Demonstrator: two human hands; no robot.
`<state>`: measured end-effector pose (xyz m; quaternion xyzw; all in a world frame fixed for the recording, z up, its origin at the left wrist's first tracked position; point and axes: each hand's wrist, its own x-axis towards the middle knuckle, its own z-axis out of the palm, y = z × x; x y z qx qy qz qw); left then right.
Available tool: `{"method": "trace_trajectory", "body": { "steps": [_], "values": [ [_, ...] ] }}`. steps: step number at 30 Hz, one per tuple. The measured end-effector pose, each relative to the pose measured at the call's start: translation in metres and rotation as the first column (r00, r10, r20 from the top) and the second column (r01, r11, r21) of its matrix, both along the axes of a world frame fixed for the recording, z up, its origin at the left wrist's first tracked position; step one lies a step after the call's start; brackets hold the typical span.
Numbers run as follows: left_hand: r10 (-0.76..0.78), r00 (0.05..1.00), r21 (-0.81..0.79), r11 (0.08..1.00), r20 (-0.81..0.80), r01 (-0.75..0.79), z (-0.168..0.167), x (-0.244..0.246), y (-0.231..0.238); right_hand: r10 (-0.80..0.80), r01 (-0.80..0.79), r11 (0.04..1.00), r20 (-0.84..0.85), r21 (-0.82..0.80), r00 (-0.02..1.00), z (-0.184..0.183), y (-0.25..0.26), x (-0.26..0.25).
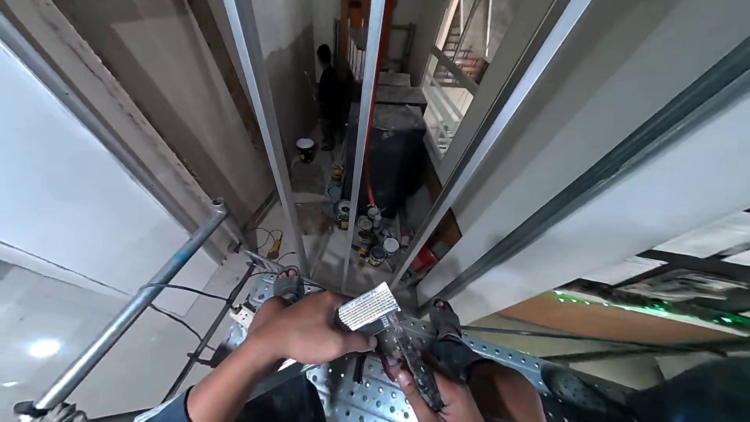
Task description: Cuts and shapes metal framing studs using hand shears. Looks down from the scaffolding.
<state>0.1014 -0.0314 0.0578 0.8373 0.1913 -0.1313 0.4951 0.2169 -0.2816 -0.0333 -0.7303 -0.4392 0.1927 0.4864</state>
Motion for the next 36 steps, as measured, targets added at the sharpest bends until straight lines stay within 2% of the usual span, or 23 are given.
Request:
{"method": "trace_trajectory", "body": {
  "steps": [7, 11, 14, 17, 20, 22, 24, 26, 28, 32, 36],
  "values": [
    [0.027, 0.999, -0.090, 0.995, -0.024, -0.029, -0.001, -0.005, 0.012, 0.036, -0.038, 0.998, 0.026, 0.058, 0.999, -0.006, 0.012, -0.004],
    [0.000, 0.999, -0.066, 0.998, -0.041, -0.003, -0.001, -0.005, 0.011, -0.021, 0.017, 0.998, 0.064, 0.061, 0.998, -0.004, 0.017, -0.008],
    [0.012, 0.999, 0.018, 1.000, -0.050, -0.011, -0.003, -0.006, 0.008, -0.082, 0.081, 0.997, 0.187, 0.013, 0.979, -0.004, 0.015, -0.008],
    [0.069, 0.996, 0.212, 0.976, -0.064, -0.054, 0.002, -0.009, -0.007, -0.119, 0.131, 0.991, 0.300, -0.018, 0.946, -0.007, 0.010, -0.006],
    [0.201, 0.978, 0.501, 0.852, -0.047, -0.152, -0.008, -0.012, -0.028, -0.099, 0.160, 0.972, 0.320, -0.172, 0.942, -0.001, 0.003, -0.006],
    [0.281, 0.960, 0.610, 0.758, 0.013, -0.231, -0.028, -0.013, -0.038, -0.093, 0.179, 0.945, 0.301, -0.273, 0.949, 0.003, 0.000, -0.008],
    [0.312, 0.944, 0.655, 0.692, 0.109, -0.304, -0.040, -0.014, -0.044, -0.094, 0.189, 0.931, 0.297, -0.312, 0.950, 0.004, -0.003, -0.007],
    [0.291, 0.935, 0.665, 0.661, 0.201, -0.348, -0.043, -0.017, -0.047, -0.082, 0.169, 0.947, 0.305, -0.272, 0.949, 0.002, -0.007, -0.003],
    [0.252, 0.941, 0.658, 0.673, 0.225, -0.338, -0.041, -0.020, -0.044, -0.060, 0.130, 0.969, 0.307, -0.212, 0.950, 0.001, -0.007, 0.002],
    [0.230, 0.956, 0.650, 0.701, 0.181, -0.292, -0.031, -0.024, -0.037, -0.038, 0.101, 0.963, 0.244, -0.248, 0.969, 0.010, -0.005, 0.007],
    [0.196, 0.957, 0.667, 0.687, 0.214, -0.290, -0.033, -0.025, -0.036, -0.049, 0.119, 0.969, 0.302, -0.218, 0.952, 0.005, -0.007, 0.012]
  ]
}}
